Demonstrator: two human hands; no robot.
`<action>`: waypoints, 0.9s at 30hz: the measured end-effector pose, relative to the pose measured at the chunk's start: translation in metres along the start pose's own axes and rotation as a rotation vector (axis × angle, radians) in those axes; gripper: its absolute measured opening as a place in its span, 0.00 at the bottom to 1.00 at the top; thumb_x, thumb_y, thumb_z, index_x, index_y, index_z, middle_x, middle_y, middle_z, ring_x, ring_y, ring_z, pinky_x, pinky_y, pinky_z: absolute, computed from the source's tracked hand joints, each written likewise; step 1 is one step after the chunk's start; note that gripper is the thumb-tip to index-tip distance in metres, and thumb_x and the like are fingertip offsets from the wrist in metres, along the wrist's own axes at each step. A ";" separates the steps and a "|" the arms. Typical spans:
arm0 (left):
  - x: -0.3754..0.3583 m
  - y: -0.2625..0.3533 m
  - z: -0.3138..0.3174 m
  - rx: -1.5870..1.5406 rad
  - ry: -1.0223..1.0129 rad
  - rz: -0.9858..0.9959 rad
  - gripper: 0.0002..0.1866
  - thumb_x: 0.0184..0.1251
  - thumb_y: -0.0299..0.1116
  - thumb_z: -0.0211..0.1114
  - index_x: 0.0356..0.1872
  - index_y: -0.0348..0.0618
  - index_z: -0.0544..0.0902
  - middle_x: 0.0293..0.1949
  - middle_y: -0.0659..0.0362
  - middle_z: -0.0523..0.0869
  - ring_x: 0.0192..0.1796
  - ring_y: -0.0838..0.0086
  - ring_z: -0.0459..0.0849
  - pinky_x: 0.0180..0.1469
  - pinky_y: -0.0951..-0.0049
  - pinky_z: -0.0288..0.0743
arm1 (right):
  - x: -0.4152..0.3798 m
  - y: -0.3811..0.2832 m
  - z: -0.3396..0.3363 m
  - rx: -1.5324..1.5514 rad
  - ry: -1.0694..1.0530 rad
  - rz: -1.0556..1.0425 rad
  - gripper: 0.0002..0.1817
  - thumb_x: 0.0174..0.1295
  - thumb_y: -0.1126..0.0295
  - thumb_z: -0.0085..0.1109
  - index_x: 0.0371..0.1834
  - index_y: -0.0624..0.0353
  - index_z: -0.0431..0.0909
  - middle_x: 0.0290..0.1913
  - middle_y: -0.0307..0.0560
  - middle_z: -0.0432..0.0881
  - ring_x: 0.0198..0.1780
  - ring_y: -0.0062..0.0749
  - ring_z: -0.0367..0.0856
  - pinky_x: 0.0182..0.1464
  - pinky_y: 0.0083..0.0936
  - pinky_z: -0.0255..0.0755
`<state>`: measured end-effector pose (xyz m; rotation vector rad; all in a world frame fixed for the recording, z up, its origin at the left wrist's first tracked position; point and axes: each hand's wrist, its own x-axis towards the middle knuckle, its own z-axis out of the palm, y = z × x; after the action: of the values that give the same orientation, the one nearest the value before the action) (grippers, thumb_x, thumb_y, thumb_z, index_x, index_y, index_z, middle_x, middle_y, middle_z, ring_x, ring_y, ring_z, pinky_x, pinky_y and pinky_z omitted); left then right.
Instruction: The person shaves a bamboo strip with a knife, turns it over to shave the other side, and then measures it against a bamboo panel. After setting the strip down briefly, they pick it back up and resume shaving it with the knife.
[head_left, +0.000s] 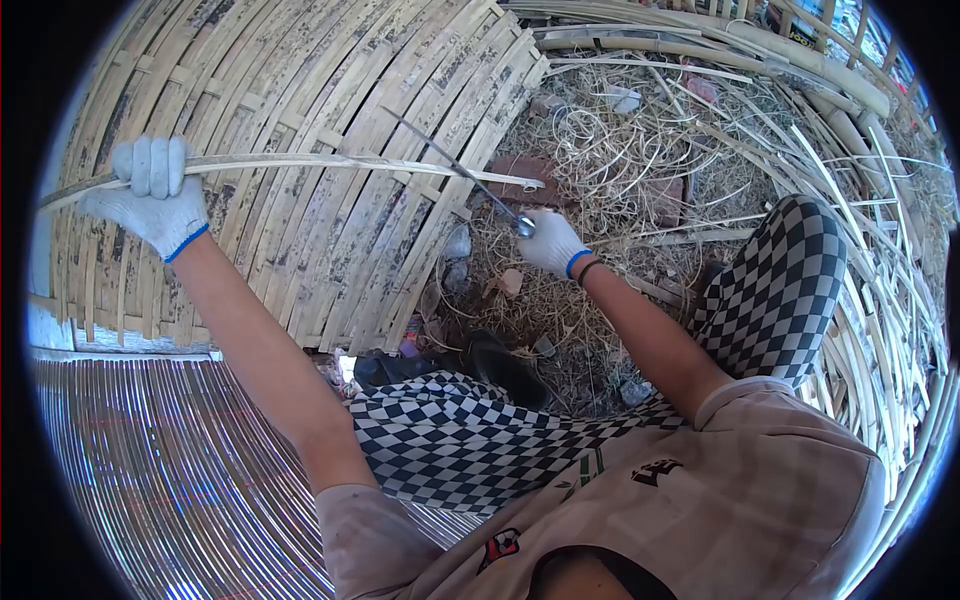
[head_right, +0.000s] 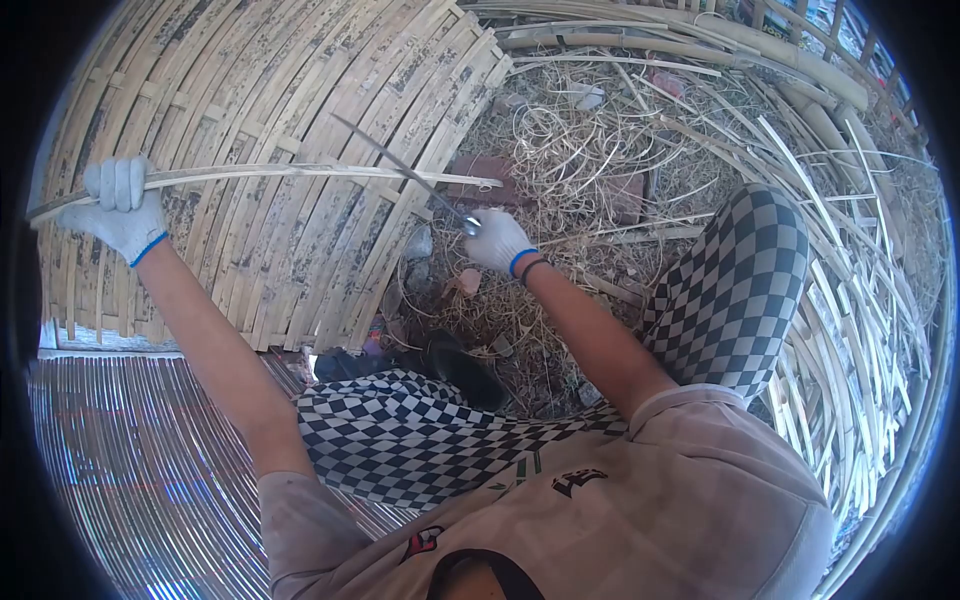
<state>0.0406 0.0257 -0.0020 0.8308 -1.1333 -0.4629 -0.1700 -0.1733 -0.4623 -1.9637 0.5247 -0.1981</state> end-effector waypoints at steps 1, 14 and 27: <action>0.001 0.001 0.002 -0.021 -0.016 -0.012 0.45 0.52 0.93 0.28 0.14 0.57 0.58 0.10 0.70 0.56 0.11 0.82 0.52 0.15 0.80 0.47 | -0.002 0.022 0.005 0.006 0.012 0.048 0.18 0.60 0.64 0.59 0.49 0.62 0.85 0.42 0.70 0.87 0.51 0.64 0.86 0.54 0.50 0.80; 0.009 0.001 0.017 -0.010 -0.019 -0.050 0.47 0.49 0.95 0.36 0.12 0.56 0.61 0.09 0.70 0.56 0.10 0.82 0.53 0.15 0.79 0.47 | 0.002 -0.008 -0.003 0.016 0.024 0.055 0.17 0.59 0.62 0.59 0.47 0.57 0.86 0.46 0.68 0.88 0.52 0.64 0.86 0.55 0.52 0.80; 0.003 0.001 -0.007 -0.005 -0.051 -0.020 0.45 0.49 0.94 0.33 0.14 0.57 0.59 0.09 0.70 0.56 0.10 0.82 0.53 0.14 0.81 0.47 | 0.003 0.120 0.059 -0.204 -0.101 0.205 0.18 0.62 0.62 0.59 0.46 0.68 0.85 0.41 0.68 0.88 0.47 0.58 0.89 0.52 0.48 0.81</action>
<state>0.0486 0.0266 -0.0002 0.8308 -1.1714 -0.5062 -0.1790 -0.1695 -0.5955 -2.0880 0.6976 0.0864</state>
